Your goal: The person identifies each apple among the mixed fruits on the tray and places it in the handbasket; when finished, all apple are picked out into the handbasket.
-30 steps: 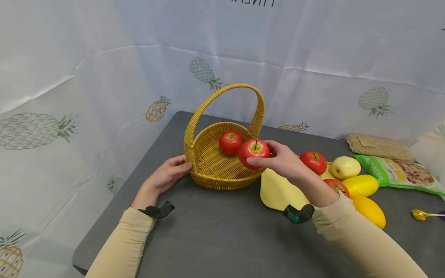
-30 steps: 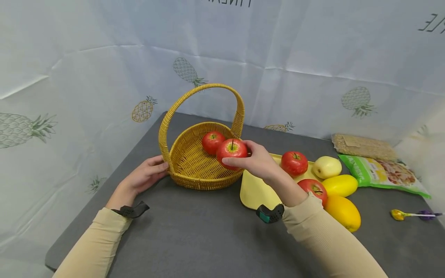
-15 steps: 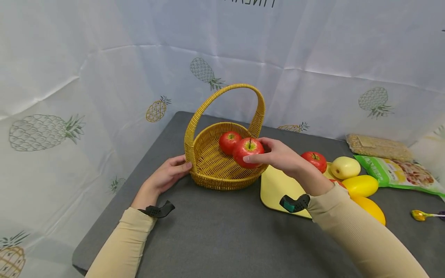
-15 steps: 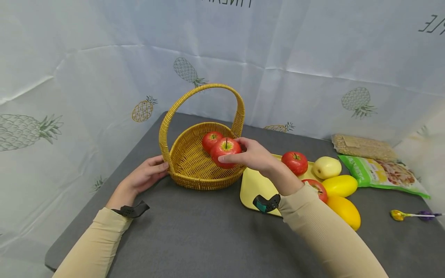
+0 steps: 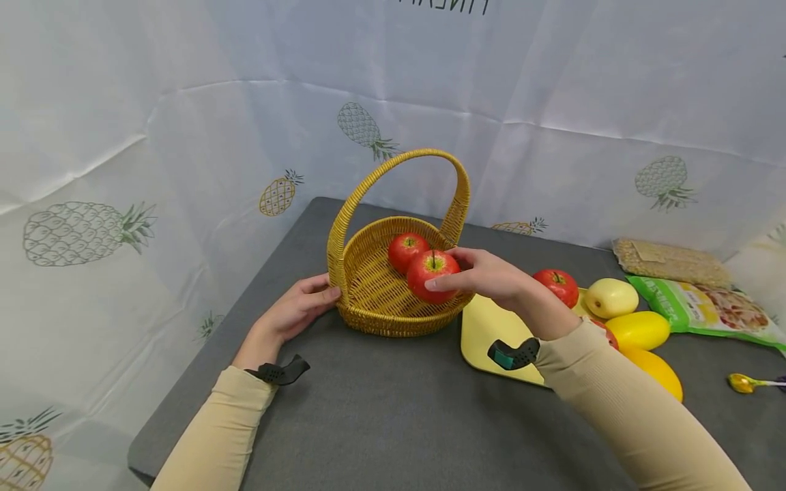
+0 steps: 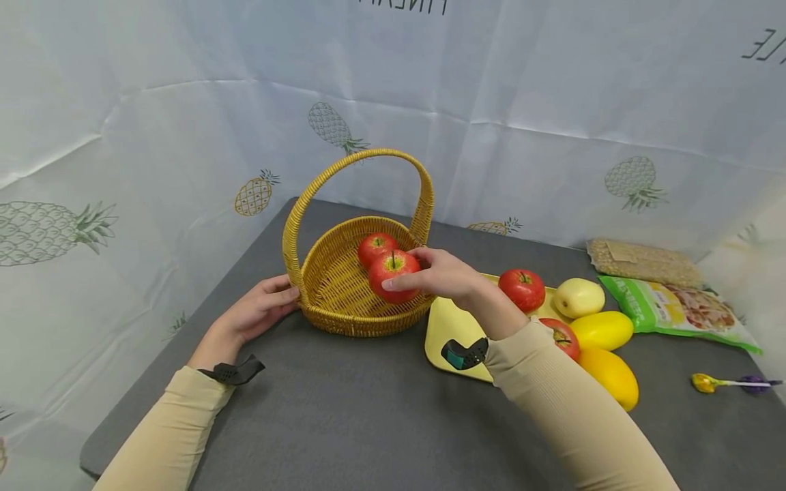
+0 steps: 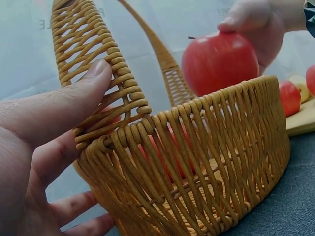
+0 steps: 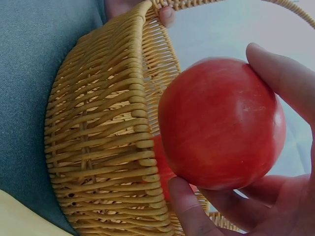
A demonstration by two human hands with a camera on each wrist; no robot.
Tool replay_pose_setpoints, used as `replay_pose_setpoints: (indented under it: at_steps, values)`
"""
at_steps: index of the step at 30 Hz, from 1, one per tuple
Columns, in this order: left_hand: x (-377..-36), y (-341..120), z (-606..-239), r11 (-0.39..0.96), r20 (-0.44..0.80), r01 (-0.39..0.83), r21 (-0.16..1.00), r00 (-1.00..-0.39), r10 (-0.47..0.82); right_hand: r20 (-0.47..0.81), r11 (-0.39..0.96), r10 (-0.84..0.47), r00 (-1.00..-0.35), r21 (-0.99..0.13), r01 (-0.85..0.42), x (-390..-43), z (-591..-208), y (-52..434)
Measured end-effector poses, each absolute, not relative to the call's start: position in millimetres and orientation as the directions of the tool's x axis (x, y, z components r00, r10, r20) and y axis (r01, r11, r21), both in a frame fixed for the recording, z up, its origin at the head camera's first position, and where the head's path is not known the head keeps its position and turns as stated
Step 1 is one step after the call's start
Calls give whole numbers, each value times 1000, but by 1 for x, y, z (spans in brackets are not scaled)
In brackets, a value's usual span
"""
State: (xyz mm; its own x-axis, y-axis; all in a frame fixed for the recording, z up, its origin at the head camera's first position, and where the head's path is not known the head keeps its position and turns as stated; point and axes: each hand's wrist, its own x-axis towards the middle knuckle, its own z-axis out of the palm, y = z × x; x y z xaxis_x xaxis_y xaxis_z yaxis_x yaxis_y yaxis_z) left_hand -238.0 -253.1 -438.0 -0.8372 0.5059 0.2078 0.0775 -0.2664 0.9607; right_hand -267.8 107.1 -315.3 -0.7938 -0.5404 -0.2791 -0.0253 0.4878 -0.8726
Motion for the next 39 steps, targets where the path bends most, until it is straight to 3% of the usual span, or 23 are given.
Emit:
replay_pose_setpoints:
  at_steps: [9,17,39]
  values:
    - [-236,-251,-436,-264,202,74,962,-842,500,-297,501,-574,-763,-865,-40,-270,-315,100]
    - [-233,-251,-433,-255,190,67,965,-847,496,-353,453,-607,-712,-890,55,-274,-315,91]
    - [-235,-251,-435,-259,202,76,963,-838,506,-386,400,-606,-695,-904,154,-288,-316,76]
